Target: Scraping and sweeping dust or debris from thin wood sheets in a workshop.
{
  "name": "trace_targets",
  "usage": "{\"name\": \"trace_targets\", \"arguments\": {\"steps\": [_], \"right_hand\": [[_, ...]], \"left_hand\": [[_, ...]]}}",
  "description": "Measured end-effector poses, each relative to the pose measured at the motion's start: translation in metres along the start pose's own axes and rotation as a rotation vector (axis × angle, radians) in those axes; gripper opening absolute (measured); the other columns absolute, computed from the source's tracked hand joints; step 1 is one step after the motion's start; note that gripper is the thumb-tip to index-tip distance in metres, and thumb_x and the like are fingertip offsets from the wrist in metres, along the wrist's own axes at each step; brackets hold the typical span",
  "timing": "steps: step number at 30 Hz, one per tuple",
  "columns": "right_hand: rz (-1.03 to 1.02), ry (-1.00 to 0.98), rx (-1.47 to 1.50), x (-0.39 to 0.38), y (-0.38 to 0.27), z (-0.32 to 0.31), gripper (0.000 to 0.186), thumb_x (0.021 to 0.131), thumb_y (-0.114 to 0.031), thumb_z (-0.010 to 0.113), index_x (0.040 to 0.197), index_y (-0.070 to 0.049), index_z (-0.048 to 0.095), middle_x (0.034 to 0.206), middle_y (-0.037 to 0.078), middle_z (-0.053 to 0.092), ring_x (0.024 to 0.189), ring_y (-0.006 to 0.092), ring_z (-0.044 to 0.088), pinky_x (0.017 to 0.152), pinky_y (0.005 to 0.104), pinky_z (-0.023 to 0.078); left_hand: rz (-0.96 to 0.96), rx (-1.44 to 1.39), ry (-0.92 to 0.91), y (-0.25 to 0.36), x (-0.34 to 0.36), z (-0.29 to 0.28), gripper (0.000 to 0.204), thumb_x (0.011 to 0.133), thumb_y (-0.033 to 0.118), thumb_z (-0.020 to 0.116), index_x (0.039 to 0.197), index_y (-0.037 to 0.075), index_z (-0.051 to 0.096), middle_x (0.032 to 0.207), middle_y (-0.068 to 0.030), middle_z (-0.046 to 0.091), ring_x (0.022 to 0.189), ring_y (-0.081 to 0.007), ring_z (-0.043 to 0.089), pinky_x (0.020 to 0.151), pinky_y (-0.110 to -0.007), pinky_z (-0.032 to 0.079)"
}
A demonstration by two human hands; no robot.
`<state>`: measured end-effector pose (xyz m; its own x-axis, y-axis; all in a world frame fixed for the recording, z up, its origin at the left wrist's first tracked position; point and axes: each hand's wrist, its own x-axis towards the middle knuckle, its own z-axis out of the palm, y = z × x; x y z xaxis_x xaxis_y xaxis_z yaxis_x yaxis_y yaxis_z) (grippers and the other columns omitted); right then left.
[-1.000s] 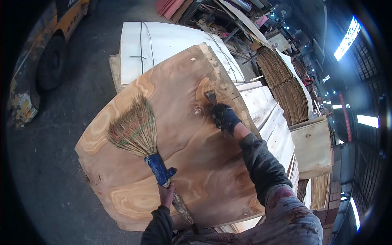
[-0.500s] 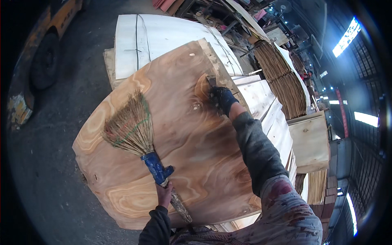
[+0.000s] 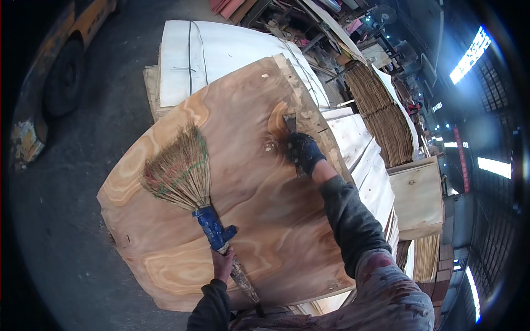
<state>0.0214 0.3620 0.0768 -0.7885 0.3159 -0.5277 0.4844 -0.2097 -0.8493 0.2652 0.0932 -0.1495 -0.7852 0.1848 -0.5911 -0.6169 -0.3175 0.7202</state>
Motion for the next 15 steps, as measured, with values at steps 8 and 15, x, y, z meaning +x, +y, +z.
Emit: {"name": "trace_targets", "arguments": {"steps": [8,15], "right_hand": [[-0.08,0.086,-0.356,0.01,-0.008,0.021,0.019,0.08,-0.024,0.05,0.065,-0.013,0.053,0.052,-0.001,0.049,0.041,0.0143,0.045,0.037,0.0256,0.034],[-0.957,-0.181,-0.742,0.093,0.053,-0.124,0.015,0.085,-0.024,0.045,0.075,-0.015,0.051,0.058,-0.001,0.049,0.039,0.0139,0.043,0.034,0.0276,0.032]], "left_hand": [[0.05,0.059,0.003,0.003,-0.003,-0.001,0.033,0.078,0.005,0.056,0.102,0.004,0.033,0.082,-0.0054,0.049,0.062,-0.0108,0.052,0.054,-0.026,0.047],[-0.007,0.004,-0.11,-0.003,-0.002,0.035,0.032,0.079,0.007,0.055,0.103,0.004,0.034,0.08,-0.0063,0.05,0.063,-0.0118,0.053,0.057,-0.026,0.046]]}}
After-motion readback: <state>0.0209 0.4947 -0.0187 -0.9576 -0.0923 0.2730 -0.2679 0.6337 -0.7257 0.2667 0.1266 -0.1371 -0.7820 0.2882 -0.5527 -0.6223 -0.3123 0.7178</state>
